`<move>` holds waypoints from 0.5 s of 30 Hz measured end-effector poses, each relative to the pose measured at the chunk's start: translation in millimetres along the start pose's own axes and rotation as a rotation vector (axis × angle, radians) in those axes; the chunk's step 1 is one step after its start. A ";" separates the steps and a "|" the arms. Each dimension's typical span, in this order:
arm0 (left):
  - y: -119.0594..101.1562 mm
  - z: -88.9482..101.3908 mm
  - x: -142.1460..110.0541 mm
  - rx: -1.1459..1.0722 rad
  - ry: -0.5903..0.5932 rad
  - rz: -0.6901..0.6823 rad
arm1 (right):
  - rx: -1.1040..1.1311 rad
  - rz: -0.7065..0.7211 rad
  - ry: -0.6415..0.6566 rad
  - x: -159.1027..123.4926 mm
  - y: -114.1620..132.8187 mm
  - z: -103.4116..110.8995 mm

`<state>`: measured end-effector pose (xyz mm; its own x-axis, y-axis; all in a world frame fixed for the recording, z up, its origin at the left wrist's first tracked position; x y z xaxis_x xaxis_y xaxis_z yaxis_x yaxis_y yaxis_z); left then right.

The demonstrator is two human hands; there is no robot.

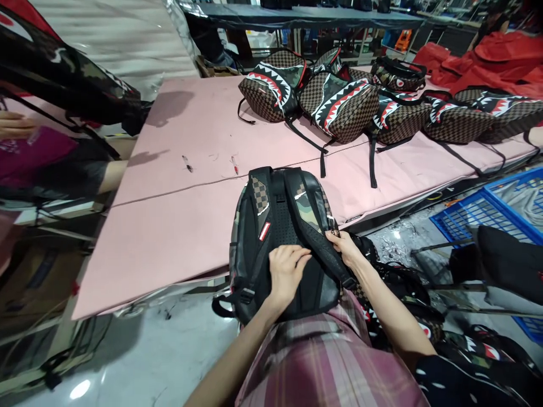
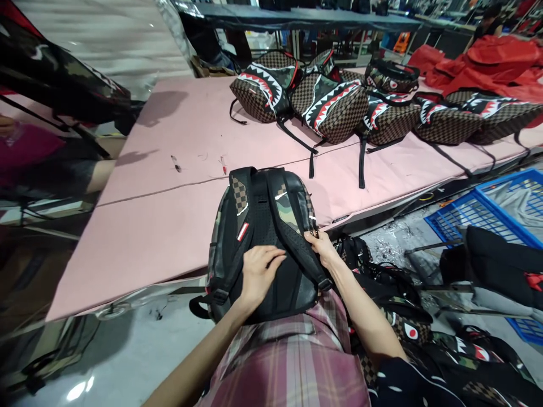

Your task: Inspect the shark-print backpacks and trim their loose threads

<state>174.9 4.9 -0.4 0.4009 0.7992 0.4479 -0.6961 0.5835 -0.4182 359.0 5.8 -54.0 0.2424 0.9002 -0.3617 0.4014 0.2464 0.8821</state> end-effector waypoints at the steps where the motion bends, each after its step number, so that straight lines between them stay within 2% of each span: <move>1: -8.3 -9.2 7.9 0.026 0.023 -0.041 | 0.000 0.001 0.000 -0.9 -0.4 0.0; 5: -24.2 -36.0 28.4 0.166 0.171 -0.191 | 0.000 0.011 0.004 -0.5 -3.2 -1.7; 10: -20.8 -46.4 33.8 0.255 0.337 -0.276 | -0.015 0.015 0.030 1.2 -7.5 3.1; 12: -14.8 -48.7 34.6 0.200 0.405 -0.218 | -0.095 0.084 0.006 -0.9 -5.2 13.9; 15: -3.6 -51.3 35.0 -0.011 0.465 0.001 | -0.360 0.246 -0.071 -8.9 1.2 35.5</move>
<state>222.0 38.2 -23.7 0.6265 0.7780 0.0464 -0.6913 0.5822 -0.4280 388.7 -14.7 -60.4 0.3575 0.9238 -0.1369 -0.0063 0.1490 0.9888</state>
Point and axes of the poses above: each hand's wrist, its own x-axis towards the middle knuckle, its own z-axis out of the back of the hand, y = z × x, the point moved 3 cm from there along x, towards the middle knuckle, and after that the axes turned 11 degrees about x, right-handed, at the moved point
